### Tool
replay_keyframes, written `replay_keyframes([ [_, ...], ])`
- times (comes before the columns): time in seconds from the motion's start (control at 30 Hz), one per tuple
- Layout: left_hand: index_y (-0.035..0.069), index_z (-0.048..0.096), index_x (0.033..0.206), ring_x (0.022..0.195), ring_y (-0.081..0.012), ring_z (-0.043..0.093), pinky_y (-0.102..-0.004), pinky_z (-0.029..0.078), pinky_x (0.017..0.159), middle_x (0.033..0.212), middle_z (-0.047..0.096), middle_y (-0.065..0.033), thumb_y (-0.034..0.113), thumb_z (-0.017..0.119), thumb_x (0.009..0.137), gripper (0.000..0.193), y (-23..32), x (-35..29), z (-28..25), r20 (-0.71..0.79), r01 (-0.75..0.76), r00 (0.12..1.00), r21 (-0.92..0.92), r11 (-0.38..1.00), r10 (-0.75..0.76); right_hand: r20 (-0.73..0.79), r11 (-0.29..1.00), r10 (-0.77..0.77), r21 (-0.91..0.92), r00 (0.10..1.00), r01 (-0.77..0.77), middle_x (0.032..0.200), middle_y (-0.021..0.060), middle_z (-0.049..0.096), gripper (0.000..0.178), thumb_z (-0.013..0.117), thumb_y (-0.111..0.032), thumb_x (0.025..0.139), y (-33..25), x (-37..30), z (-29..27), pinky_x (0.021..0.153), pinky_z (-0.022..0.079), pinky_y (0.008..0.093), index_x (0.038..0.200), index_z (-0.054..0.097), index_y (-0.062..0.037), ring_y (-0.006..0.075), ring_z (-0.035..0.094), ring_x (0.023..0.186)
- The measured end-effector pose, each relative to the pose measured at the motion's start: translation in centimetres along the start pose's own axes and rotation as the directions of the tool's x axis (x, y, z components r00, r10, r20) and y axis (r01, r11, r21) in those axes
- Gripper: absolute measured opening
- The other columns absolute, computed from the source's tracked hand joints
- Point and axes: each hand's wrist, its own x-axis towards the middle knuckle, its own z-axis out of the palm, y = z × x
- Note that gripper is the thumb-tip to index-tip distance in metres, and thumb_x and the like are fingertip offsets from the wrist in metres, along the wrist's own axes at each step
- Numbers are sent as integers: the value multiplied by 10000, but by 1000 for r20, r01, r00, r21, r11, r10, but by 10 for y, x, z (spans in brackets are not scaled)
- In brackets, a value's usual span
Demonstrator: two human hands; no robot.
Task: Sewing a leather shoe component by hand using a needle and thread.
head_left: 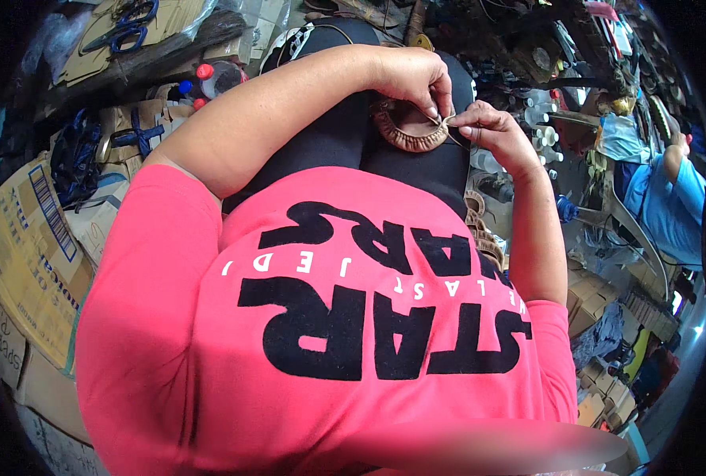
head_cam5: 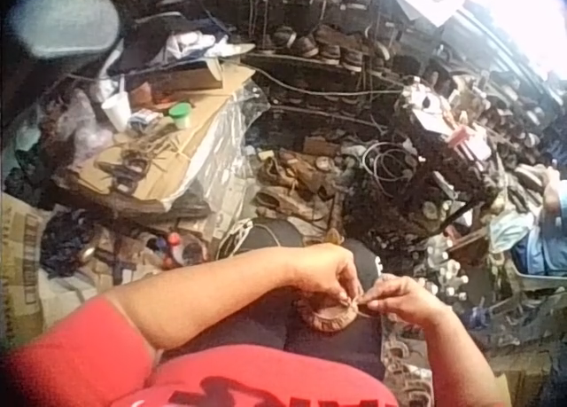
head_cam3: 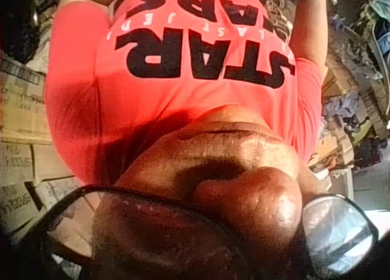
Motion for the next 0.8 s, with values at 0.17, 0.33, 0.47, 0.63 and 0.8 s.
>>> replay_keyframes([
  [0.17, 111, 726, 919, 849, -194, 586, -304, 472, 757, 850, 619, -64, 88, 729, 709, 211, -1, -1, 1, -24, -63, 998, 25, 998, 64, -26, 994, 26, 109, 999, -23, 864, 5, 616, 172, 664, -35, 792, -1, -2, 4, 798, 439, 238, 955, 709, -64, 100, 554, 854],
  [0.33, 101, 703, 937, 920, -217, 570, -323, 464, 797, 888, 595, -82, 45, 687, 708, 237, 13, -10, 6, -134, 93, 987, 49, 994, -86, -252, 997, 58, 71, 966, -42, 848, 15, 618, 137, 707, -64, 775, -19, -8, 36, 741, 456, 238, 911, 704, -45, 90, 564, 809],
  [0.47, 116, 609, 1119, 977, -270, 538, -332, 470, 805, 983, 535, -123, -56, 534, 741, 422, 7, -35, 13, -441, -26, 873, 386, 922, 209, -277, 985, -107, -159, 955, 64, 742, 2, 510, 181, 682, -45, 786, -24, -20, 33, 673, 417, 226, 962, 702, -79, 94, 487, 718],
  [0.63, 107, 643, 1088, 885, -254, 566, -321, 470, 768, 923, 547, -120, -117, 532, 727, 440, 35, -74, 37, -551, 142, 834, 285, 948, 40, -335, 977, -118, -208, 935, 49, 726, 19, 458, 235, 634, -16, 808, -26, -34, 48, 647, 413, 241, 1026, 675, -93, 123, 479, 686],
  [0.8, 111, 691, 937, 755, -209, 569, -310, 459, 706, 724, 551, -59, 3, 669, 722, 241, 30, -79, 46, -590, 161, 795, 428, 889, 139, -359, 956, -118, -295, 926, 8, 781, 20, 443, 283, 597, 5, 819, -16, -37, 56, 682, 394, 229, 1075, 660, -100, 126, 468, 734],
])
